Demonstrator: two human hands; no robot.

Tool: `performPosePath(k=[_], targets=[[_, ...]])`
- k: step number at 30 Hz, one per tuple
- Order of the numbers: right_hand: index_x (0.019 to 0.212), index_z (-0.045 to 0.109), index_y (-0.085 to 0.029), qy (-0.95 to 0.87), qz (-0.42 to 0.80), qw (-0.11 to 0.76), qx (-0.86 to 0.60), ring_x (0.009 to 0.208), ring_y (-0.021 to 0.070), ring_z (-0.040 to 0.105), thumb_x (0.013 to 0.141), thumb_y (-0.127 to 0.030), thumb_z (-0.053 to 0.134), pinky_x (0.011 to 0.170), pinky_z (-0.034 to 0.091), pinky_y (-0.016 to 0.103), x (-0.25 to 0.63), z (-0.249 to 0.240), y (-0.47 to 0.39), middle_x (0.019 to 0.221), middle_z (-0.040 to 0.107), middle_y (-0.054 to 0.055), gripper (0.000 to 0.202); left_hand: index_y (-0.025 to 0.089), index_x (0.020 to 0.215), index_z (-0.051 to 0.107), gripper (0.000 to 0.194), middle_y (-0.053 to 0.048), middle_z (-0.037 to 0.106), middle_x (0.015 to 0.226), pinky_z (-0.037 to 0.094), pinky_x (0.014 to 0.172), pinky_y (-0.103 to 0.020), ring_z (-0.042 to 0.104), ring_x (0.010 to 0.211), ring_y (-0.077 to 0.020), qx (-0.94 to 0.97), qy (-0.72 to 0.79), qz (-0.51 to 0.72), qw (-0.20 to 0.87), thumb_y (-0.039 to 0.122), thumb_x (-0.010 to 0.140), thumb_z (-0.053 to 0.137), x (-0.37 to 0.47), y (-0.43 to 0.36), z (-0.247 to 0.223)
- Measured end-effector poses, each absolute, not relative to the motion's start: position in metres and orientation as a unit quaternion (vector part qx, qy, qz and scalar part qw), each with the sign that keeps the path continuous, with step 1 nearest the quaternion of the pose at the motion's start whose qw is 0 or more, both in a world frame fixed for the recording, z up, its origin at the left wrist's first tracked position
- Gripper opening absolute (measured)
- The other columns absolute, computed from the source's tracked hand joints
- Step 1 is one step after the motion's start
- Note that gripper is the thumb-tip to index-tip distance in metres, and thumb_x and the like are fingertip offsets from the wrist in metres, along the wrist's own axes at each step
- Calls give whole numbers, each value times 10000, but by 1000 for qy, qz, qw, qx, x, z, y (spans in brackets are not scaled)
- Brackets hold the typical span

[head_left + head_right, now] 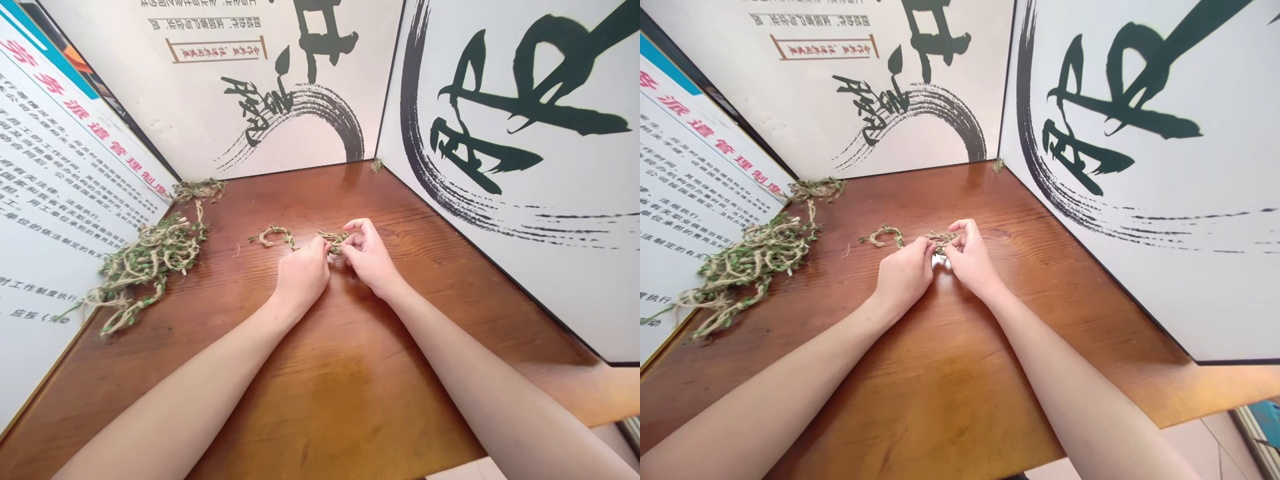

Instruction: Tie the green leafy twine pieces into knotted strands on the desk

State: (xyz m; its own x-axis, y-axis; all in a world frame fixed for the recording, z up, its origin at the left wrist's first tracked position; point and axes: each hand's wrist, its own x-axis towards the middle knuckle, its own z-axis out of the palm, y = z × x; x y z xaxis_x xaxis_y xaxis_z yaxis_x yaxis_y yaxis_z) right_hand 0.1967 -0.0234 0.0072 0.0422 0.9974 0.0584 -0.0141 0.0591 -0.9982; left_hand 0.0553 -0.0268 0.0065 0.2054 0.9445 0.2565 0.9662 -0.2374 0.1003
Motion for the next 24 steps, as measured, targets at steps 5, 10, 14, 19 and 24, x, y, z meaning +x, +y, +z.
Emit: performPosePath(k=[5, 10, 14, 19, 24], targets=[[1085, 453, -218, -379, 649, 479, -453, 493, 81, 345, 652, -242, 553, 488, 244, 233, 200, 19, -26, 658, 497, -64, 446, 181, 1024, 607, 311, -53, 701, 922, 302, 566, -323, 671, 789, -237, -790, -592, -151, 45, 324, 1039, 331, 55, -27, 5], [1063, 513, -183, -459, 604, 492, -428, 579, 96, 405, 627, -227, 664, 582, 332, 251, 202, 14, -25, 692, 515, -49, 464, 182, 1043, 610, 306, -51, 703, 926, 311, 580, -322, 671, 807, -233, -786, -598, -156, 25, 322, 1037, 338, 54, -27, 6], [900, 612, -168, -557, 350, 532, -533, 670, 134, 458, 652, -129, 520, 673, 388, 289, 206, 2, -21, 709, 469, -10, 268, 176, 1053, 614, 320, -63, 705, 921, 304, 577, -316, 666, 790, -227, -784, -602, -151, 16, 338, 1040, 339, 55, -27, 8], [935, 632, -165, -570, 206, 574, -551, 830, 164, 545, 711, -73, 453, 783, 445, 320, 210, -4, -18, 961, 540, 70, 302, 173, 1027, 618, 310, -66, 705, 906, 318, 586, -310, 661, 789, -224, -786, -596, -165, 18, 339, 1034, 355, 55, -27, 7], [954, 634, -169, -613, 103, 534, -573, 753, 145, 517, 754, -52, 442, 773, 459, 329, 212, 0, -23, 1008, 474, 86, 301, 168, 997, 626, 326, -67, 700, 876, 334, 585, -312, 645, 736, -208, -793, -578, -192, 19, 345, 1029, 354, 55, -29, 5]])
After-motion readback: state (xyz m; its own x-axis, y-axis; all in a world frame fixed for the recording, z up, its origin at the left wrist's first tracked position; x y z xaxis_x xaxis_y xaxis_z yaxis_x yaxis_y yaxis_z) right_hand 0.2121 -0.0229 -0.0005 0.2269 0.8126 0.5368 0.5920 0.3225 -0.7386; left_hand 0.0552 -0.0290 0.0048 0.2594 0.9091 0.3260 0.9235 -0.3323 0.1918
